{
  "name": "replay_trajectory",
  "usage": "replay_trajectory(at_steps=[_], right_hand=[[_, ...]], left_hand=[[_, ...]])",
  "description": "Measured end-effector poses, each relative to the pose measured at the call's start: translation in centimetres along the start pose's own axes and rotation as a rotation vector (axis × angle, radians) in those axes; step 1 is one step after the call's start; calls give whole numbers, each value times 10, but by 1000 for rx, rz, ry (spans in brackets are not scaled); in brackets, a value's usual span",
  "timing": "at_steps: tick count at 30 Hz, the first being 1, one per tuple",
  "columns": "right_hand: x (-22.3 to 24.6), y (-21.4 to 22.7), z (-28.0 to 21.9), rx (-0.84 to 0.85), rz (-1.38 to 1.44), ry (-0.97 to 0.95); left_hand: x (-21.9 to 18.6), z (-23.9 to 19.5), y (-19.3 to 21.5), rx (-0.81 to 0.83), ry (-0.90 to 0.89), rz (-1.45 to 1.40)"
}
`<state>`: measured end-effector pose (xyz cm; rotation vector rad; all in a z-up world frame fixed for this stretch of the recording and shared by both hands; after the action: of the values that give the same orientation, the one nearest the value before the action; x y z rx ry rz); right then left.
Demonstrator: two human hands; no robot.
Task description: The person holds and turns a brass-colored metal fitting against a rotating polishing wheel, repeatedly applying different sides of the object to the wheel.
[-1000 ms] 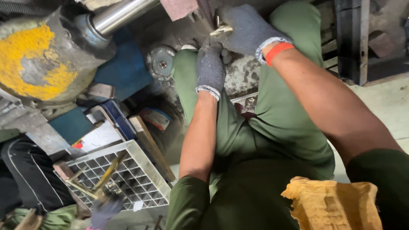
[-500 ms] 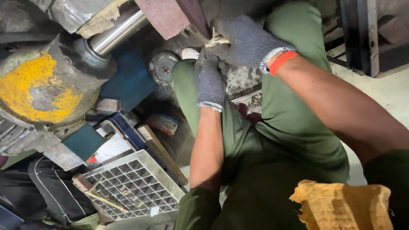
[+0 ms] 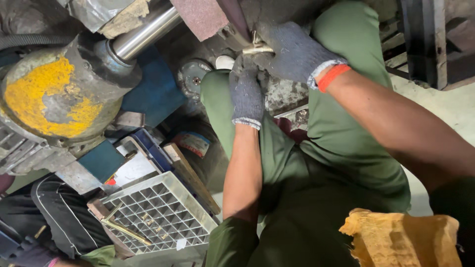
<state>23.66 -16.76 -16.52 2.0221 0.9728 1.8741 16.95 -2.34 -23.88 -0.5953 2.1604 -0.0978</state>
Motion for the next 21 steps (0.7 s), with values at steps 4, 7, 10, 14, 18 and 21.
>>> replay_trajectory(at_steps=[4,7,10,14,18,21], right_hand=[[-2,-2,2,15,29,-20],[-8,-6,13,30,-7,-27],[-21,-17,19,21,-36,-33],[-30,-24,25,-33,-22,33],[-26,-19,26,-18,-45,-192],[-11,-8,4,-17,102,-387]], left_hand=[[5,3,1,-34,61,-74],[7,11,1,-93,114,-99],[10,16,5,-50,97,-81],[15,25,6,-83,142,-44],[2,27,-5,-93,141,53],[-16,9,-13,53,159,-6]])
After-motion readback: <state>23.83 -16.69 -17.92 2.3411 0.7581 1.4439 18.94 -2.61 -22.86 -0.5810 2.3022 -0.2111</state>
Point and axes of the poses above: each hand's wrist, its own z-axis towards the middle knuckle, its own y-axis out of the back of the hand, x = y × z, the point moved 4 cm from there along z, towards the middle knuckle, and after that the axes turned 7 degrees about -x, right-handed, at the moved point
